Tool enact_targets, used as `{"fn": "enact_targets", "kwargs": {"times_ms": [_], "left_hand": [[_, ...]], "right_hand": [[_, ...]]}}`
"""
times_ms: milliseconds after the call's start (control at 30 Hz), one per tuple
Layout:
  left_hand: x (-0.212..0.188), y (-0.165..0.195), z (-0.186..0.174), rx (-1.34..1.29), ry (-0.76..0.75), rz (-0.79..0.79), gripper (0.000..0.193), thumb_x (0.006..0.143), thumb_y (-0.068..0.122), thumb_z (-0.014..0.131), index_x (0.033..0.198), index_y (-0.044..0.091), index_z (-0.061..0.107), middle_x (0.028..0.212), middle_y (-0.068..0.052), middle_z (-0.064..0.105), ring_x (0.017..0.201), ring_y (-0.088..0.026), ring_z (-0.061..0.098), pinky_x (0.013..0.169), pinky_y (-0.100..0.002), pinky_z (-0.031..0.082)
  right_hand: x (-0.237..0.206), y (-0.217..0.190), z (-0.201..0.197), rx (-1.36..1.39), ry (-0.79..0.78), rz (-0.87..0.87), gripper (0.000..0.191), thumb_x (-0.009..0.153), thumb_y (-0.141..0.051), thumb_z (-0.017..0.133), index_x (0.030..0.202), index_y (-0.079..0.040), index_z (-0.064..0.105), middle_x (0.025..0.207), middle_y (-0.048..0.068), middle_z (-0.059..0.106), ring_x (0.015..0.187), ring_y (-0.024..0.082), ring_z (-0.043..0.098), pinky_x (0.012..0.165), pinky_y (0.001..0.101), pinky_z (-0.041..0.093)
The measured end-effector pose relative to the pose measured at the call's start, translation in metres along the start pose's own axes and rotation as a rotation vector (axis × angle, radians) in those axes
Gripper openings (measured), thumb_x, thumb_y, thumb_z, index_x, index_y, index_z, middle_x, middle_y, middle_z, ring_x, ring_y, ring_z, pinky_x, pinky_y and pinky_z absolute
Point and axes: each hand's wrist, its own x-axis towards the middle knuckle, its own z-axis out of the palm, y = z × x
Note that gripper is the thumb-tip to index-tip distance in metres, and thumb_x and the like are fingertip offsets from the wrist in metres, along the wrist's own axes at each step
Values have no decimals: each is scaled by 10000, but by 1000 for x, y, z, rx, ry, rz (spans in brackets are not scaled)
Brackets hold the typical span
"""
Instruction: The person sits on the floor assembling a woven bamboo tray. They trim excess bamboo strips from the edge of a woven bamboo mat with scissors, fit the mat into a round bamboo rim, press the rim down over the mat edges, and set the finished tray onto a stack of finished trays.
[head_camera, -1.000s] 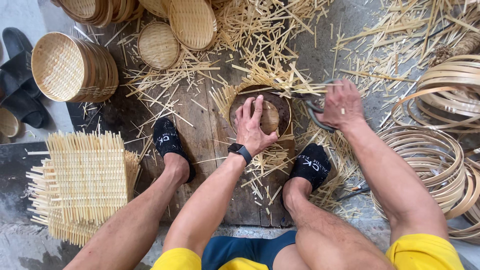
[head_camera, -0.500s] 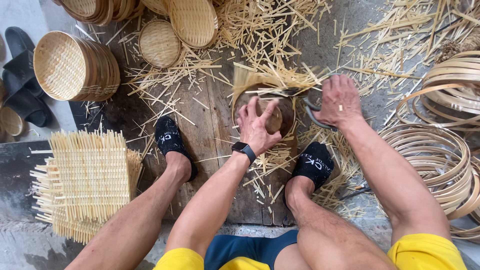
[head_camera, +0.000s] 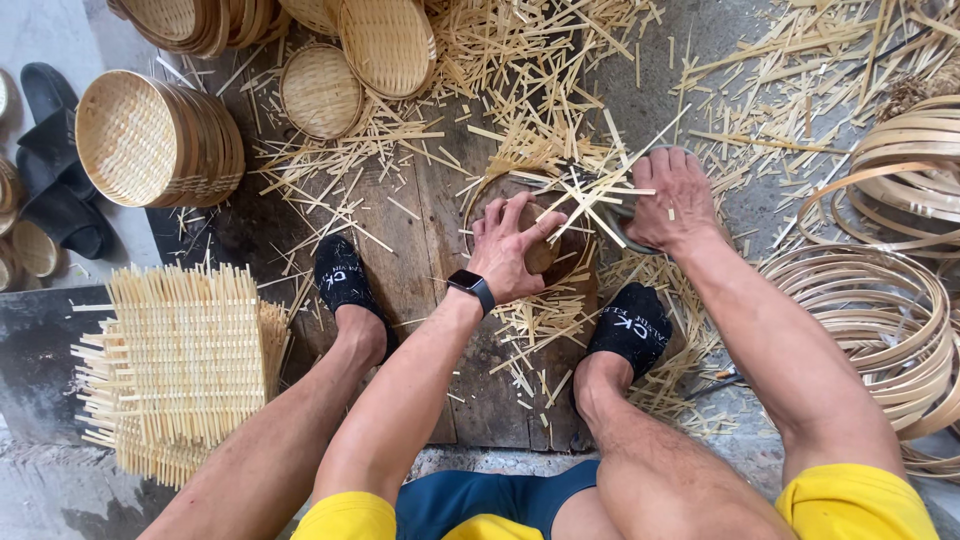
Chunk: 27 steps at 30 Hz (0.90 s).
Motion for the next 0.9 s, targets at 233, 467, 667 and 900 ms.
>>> {"fn": "enact_targets", "kwargs": {"times_ms": [233,467,667,900], "left_hand": [[-5,24,24,-201,367,-318,1137,522,348,958,1505,308,387,1507,-213,241,1368,-491,236,1076,-657,267],[-2,20,23,-80,179,-225,1078,533,291,909,1497,380,433,1491,-153,320,1371,-431,318,1103,-613,323],[-2,7,9,-24,107,-32,1092,516,276,911,1490,401,432,1497,-155,339,1378,-430,329,1104,-597,327],[5,0,0,113,-82,133,1150,491,270,919,1504,424,398,1512,-153,334,1390,-416,316,1129,-586,296]], "right_hand": [[-19,27,-9,114,-233,40,167,916,-240,636,870,-81,617,866,113,622,820,215,618,692,368,527],[-7,10,-5,-28,-118,-9,506,739,-524,688,884,-40,668,756,85,607,700,193,606,641,311,533],[-24,34,7,9,-245,-4,353,953,-433,616,876,-90,653,839,98,625,772,186,626,687,335,558],[-7,17,-10,-20,1,-53,665,698,-669,711,888,-32,688,812,110,665,762,208,637,740,331,581]]}}
